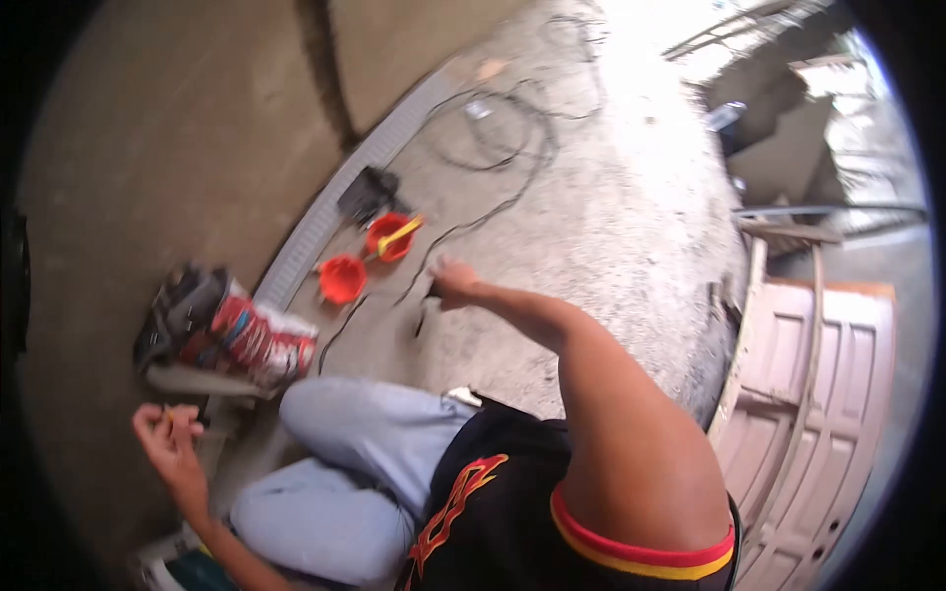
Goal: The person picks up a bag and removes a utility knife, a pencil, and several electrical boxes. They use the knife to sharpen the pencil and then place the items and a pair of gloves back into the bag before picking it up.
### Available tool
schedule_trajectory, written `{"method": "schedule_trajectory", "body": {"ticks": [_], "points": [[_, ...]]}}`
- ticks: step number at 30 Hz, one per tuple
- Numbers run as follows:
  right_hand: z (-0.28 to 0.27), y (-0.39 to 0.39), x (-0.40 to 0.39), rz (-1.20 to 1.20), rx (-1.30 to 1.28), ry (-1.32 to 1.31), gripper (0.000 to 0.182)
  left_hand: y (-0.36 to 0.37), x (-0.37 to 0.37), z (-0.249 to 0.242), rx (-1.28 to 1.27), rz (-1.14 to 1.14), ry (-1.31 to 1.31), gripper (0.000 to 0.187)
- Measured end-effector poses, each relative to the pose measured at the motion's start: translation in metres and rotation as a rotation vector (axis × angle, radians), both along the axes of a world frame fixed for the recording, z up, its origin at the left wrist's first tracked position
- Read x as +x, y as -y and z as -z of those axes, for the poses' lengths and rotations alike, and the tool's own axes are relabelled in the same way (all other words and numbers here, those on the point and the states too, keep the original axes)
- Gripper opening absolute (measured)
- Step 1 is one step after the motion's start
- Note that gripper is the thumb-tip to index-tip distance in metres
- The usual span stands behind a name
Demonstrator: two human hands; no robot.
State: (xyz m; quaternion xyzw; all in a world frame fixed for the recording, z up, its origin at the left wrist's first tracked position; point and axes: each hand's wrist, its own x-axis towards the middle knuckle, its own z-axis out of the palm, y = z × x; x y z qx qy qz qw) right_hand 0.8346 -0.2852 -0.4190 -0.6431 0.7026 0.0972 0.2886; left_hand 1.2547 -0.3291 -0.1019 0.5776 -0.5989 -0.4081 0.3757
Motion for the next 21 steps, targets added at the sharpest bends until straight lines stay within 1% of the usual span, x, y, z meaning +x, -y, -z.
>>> {"method": "schedule_trajectory", "body": {"ticks": [1,2,3,4,5,6,8,9,10,12,15,16,19,21], "points": [[-0.027,0.006,0.005,0.042,-0.023,0.045,0.065,0.008,0.002,0.010,-0.013,0.046,-0.045,0.018],[-0.056,0.009,0.009,0.074,-0.046,0.104,0.062,0.018,0.004,0.016,0.018,0.070,-0.029,0.016],[-0.071,0.008,0.007,0.102,-0.057,0.082,0.062,0.027,0.005,0.019,0.049,0.086,-0.003,0.016],[-0.083,0.006,0.006,0.128,-0.115,0.187,0.059,0.033,0.002,0.029,0.019,0.178,-0.051,0.014],[-0.098,0.005,0.006,0.147,-0.174,0.292,0.056,0.039,-0.004,0.029,0.030,0.235,-0.029,0.012],[-0.113,0.002,0.007,0.159,-0.183,0.273,0.056,0.044,-0.012,0.027,0.042,0.291,-0.008,0.012],[-0.149,-0.007,0.011,0.281,-0.252,0.469,0.053,0.053,-0.022,0.023,0.062,0.379,-0.015,0.005],[-0.168,-0.012,0.015,0.348,-0.232,0.533,0.053,0.056,-0.027,0.019,0.052,0.398,0.017,0.005],[-0.191,-0.015,0.021,0.365,-0.225,0.572,0.052,0.059,-0.033,0.014,0.042,0.418,0.053,0.008],[-0.231,-0.022,0.035,0.422,-0.224,0.649,0.051,0.062,-0.040,0.013,0.003,0.525,0.050,0.014],[-0.284,-0.035,0.055,0.471,-0.243,0.782,0.050,0.046,-0.067,-0.003,0.114,0.519,0.014,0.021],[-0.305,-0.038,0.061,0.478,-0.206,0.762,0.052,0.044,-0.069,-0.003,0.101,0.603,0.056,0.023],[-0.359,-0.056,0.074,0.464,-0.259,0.781,0.054,0.012,-0.095,-0.027,0.335,0.500,-0.114,0.021],[-0.400,-0.068,0.078,0.459,-0.277,0.768,0.056,-0.009,-0.109,-0.053,0.396,0.520,-0.126,0.022]]}}
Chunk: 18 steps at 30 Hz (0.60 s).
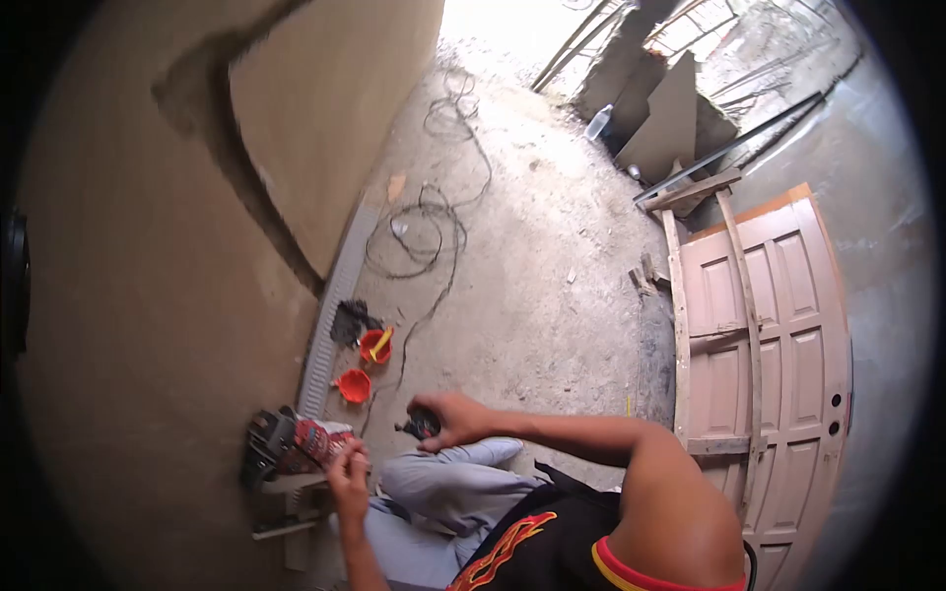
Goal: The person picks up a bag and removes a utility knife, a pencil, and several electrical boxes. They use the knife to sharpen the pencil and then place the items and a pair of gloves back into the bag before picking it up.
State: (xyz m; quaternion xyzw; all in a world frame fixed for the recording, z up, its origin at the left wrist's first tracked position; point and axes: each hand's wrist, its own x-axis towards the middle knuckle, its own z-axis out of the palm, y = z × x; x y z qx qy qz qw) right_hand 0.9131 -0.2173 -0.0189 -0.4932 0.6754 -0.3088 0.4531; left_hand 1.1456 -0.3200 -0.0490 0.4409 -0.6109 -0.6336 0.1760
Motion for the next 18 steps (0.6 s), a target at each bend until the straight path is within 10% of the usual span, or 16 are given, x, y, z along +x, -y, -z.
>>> {"method": "schedule_trajectory", "body": {"ticks": [8,18], "points": [[-0.147,-0.069,-0.005,0.145,0.020,-0.117,0.058,-0.062,-0.045,-0.084,0.308,0.152,-0.132,0.023],[-0.227,-0.147,-0.073,0.441,-0.054,-0.164,0.059,-0.039,-0.193,-0.219,-0.040,0.602,0.042,0.019]]}}
